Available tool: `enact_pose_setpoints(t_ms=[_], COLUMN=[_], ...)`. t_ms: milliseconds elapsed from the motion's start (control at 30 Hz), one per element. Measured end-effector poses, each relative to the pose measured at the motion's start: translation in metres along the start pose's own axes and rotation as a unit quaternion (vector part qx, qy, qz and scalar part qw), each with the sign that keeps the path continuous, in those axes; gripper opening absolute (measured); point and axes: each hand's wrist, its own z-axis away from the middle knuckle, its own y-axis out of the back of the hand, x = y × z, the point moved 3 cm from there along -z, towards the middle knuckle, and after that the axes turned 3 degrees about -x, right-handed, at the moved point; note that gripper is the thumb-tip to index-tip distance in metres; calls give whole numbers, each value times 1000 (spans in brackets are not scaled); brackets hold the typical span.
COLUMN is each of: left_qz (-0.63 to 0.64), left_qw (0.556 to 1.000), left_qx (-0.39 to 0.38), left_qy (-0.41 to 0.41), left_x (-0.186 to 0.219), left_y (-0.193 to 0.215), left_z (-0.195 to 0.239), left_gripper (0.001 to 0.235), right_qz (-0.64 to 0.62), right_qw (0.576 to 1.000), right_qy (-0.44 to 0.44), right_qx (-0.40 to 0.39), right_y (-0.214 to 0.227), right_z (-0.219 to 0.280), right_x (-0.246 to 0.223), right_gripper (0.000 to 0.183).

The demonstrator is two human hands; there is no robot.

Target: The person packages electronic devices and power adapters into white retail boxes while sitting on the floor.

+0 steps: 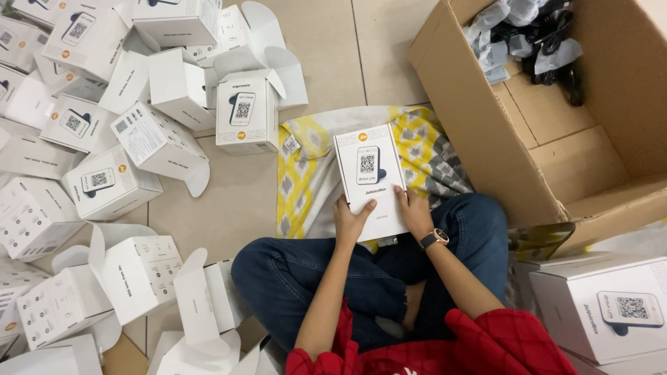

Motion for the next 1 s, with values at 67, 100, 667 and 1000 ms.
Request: enact_pose_setpoints(t_ms=[67,100,667,1000], left_qz=[30,60,74,76], left_qw=[998,992,987,991], left_qx=[-19,-39,-80,-98], left_qy=[53,106,115,42], left_x=[44,65,-5,22], left_y=[21,30,-4,8], left_z=[1,3,0,-5], left_gripper=[70,70,87,107], right_qz=[6,11,19,-67], right_qw=[1000,1000,999,995], right_qy=[-2,-4,17,54], right_qx=[-6,-12,-27,-60], right_y=[-2,-3,4,-11], right_z=[-1,-2,10,-10], right_x=[4,7,-14,15], right_gripper=[60,60,66,90])
